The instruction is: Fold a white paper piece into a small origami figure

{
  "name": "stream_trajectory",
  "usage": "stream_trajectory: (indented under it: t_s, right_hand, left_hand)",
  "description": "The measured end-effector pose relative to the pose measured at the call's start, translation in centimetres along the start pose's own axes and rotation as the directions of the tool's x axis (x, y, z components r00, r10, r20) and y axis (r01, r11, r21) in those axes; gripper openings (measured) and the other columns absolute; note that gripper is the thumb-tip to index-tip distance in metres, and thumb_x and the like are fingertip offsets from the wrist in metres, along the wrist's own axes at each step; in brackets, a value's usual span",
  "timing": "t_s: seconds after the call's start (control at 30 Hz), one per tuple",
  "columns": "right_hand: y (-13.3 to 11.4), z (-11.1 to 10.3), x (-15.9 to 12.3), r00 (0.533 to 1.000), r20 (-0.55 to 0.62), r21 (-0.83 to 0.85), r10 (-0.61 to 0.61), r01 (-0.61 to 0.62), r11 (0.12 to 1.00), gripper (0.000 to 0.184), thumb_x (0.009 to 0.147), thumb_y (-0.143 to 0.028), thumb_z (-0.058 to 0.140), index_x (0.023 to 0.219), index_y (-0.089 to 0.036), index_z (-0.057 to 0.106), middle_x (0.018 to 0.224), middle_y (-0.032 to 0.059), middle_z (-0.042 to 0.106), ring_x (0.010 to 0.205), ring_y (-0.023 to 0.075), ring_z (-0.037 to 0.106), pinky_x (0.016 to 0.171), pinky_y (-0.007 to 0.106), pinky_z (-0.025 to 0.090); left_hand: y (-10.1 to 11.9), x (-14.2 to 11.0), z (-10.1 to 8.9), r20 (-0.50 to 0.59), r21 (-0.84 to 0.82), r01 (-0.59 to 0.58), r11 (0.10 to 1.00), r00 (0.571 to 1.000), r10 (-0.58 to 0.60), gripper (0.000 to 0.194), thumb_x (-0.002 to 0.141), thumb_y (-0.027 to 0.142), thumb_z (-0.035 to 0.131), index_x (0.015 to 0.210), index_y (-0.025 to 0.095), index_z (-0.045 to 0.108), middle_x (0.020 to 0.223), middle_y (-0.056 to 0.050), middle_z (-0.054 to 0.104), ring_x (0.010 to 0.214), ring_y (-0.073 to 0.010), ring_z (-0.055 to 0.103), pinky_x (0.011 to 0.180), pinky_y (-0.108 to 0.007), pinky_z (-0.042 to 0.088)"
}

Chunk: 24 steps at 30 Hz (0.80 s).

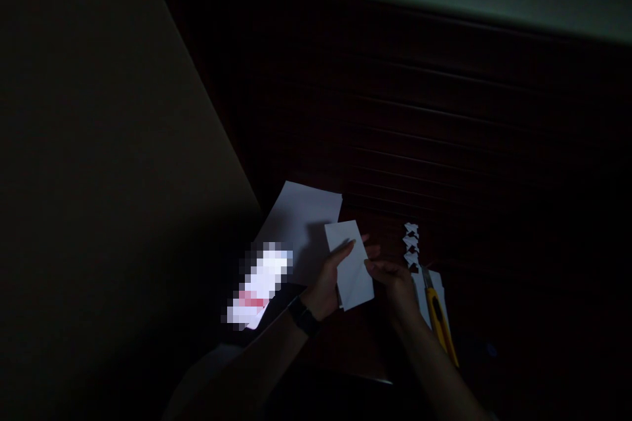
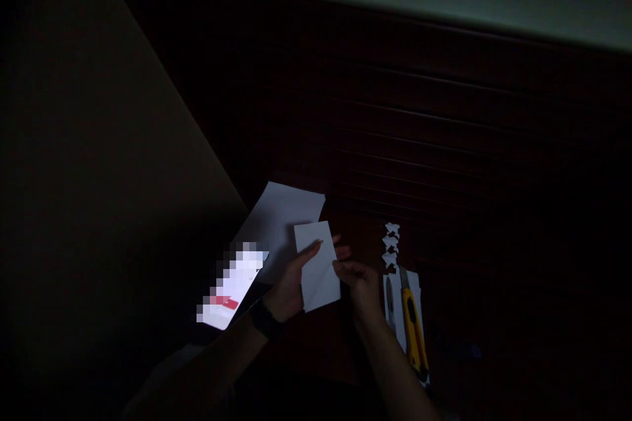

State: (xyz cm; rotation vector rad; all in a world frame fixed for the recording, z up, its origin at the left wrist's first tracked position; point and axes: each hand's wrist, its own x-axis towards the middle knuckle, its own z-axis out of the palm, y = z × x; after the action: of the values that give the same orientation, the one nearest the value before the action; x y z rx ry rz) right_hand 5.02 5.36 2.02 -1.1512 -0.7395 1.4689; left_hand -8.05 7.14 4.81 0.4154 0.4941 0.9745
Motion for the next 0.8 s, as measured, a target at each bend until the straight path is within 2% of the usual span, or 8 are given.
stream_trajectory:
  t_s: [0.17, 0.37, 0.57, 0.8]
  right_hand:
    - [0.2, -0.2, 0.1, 0.999, -0.041, -0.007, -0.027, 0.027, 1.000, 0.014, 0.065, -0.027, 0.070, 0.068, -0.014, 0.069, 0.067, 0.0047, 0.067, 0.059, 0.0169, 0.058, 0.060, 0.029, 0.043]
    - [-0.3, 0.0, 0.0, 1.000, -0.027, 0.041, -0.014, 0.016, 0.999, 0.013, 0.063, -0.026, 0.071, 0.069, -0.014, 0.070, 0.065, 0.0043, 0.068, 0.056, 0.0168, 0.058, 0.059, 0.030, 0.043]
    - [-0.9, 0.1, -0.3, 1.000, -0.029, 0.005, -0.007, 0.007, 1.000, 0.015, 0.062, -0.028, 0.072, 0.069, -0.015, 0.070, 0.064, 0.0043, 0.067, 0.057, 0.0179, 0.059, 0.060, 0.032, 0.044]
    - [-0.5, 0.1, -0.3, 0.999, 0.000, -0.087, -0.036, 0.036, 0.996, 0.019, 0.067, -0.033, 0.068, 0.072, -0.015, 0.070, 0.070, 0.0058, 0.068, 0.063, 0.0203, 0.060, 0.063, 0.033, 0.044]
  left_hand:
    - [0.2, 0.1, -0.4, 0.072, -0.023, 0.028, 0.999, 0.997, -0.026, 0.046, 0.083, 0.032, 0.045, 0.124, 0.011, 0.044, 0.120, -0.015, 0.054, 0.111, -0.0284, 0.048, 0.094, -0.040, 0.032]
    - [0.2, -0.6, -0.2, 0.184, 0.038, 0.043, 0.998, 0.982, -0.049, 0.047, 0.080, 0.014, 0.046, 0.127, 0.011, 0.041, 0.128, -0.014, 0.046, 0.122, -0.0266, 0.037, 0.100, -0.039, 0.024]
    - [0.3, -0.3, -0.2, 0.169, 0.080, 0.078, 0.994, 0.982, -0.090, 0.043, 0.087, 0.031, 0.040, 0.126, 0.013, 0.044, 0.131, -0.013, 0.043, 0.123, -0.0265, 0.034, 0.101, -0.040, 0.022]
    - [0.6, -0.1, -0.8, 0.163, 0.087, 0.059, 0.994, 0.984, -0.073, 0.045, 0.087, 0.033, 0.040, 0.128, 0.015, 0.041, 0.132, -0.012, 0.042, 0.123, -0.0270, 0.034, 0.102, -0.041, 0.022]
